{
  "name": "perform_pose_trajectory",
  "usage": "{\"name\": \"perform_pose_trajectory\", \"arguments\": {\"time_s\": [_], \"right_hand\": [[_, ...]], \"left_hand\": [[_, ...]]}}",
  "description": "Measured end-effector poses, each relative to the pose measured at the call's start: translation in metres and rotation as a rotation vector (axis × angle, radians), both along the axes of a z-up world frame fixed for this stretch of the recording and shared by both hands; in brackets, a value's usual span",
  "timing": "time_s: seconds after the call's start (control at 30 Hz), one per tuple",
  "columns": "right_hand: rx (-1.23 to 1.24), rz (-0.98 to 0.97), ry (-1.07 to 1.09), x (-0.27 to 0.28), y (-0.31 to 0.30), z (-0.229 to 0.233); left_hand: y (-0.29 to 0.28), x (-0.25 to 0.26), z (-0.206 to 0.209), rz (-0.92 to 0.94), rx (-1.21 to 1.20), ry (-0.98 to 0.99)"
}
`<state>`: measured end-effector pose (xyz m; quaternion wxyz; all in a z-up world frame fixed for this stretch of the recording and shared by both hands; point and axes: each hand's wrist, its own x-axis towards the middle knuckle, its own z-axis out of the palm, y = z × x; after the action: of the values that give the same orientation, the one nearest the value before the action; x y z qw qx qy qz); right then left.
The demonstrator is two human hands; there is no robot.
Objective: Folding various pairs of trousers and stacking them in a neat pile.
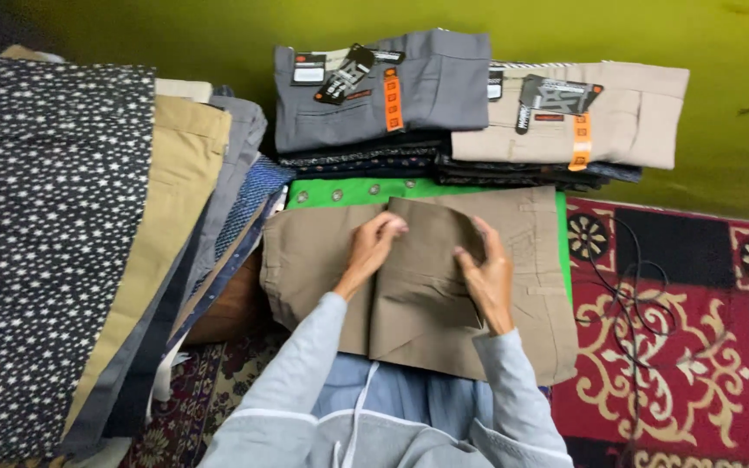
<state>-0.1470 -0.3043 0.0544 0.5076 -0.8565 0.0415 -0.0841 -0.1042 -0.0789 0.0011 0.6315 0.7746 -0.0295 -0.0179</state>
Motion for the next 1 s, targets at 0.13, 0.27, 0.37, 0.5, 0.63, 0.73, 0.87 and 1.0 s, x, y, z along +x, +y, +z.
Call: {"name": "perform_pose_trajectory", "arguments": {"time_s": [0.13,0.27,0.37,0.5,0.63,0.73,0.87,1.0], "right_hand": [[-0.131,-0.097,0.005,-0.052,-0.094,-0.019],[-0.285,-0.259,0.234,-0.130,-0.178,-0.022],[-0.512,-0.331,0.595,-0.169,-0.219,-0.040],[-0.915,-0.223,0.483,-0.159,-0.219,-0.035],[-0.669,-0.221,0.156,-0.089,-0.134,0.006],[-0.503,-0.017,0.051,-0.026,-0.087,-0.023],[-0.537,-0.098,0.068,0.037,-0.059,-0.104],[-0.674,-0.244,-0.086,0.025,-0.071,-0.141]], "left_hand": [[0.054,-0.027,-0.056,-0.002,0.417,-0.250],[0.083,-0.043,-0.093,0.068,1.041,-0.341],[0.087,-0.043,-0.110,0.121,1.070,-0.402],[0.086,-0.042,-0.111,0.131,1.081,-0.400],[0.070,-0.032,-0.119,0.129,1.031,-0.359],[0.029,-0.023,-0.102,-0.086,1.014,-0.234],[-0.046,-0.007,-0.114,-0.299,0.883,-0.402],[-0.059,0.003,-0.113,-0.342,0.789,-0.345]]}}
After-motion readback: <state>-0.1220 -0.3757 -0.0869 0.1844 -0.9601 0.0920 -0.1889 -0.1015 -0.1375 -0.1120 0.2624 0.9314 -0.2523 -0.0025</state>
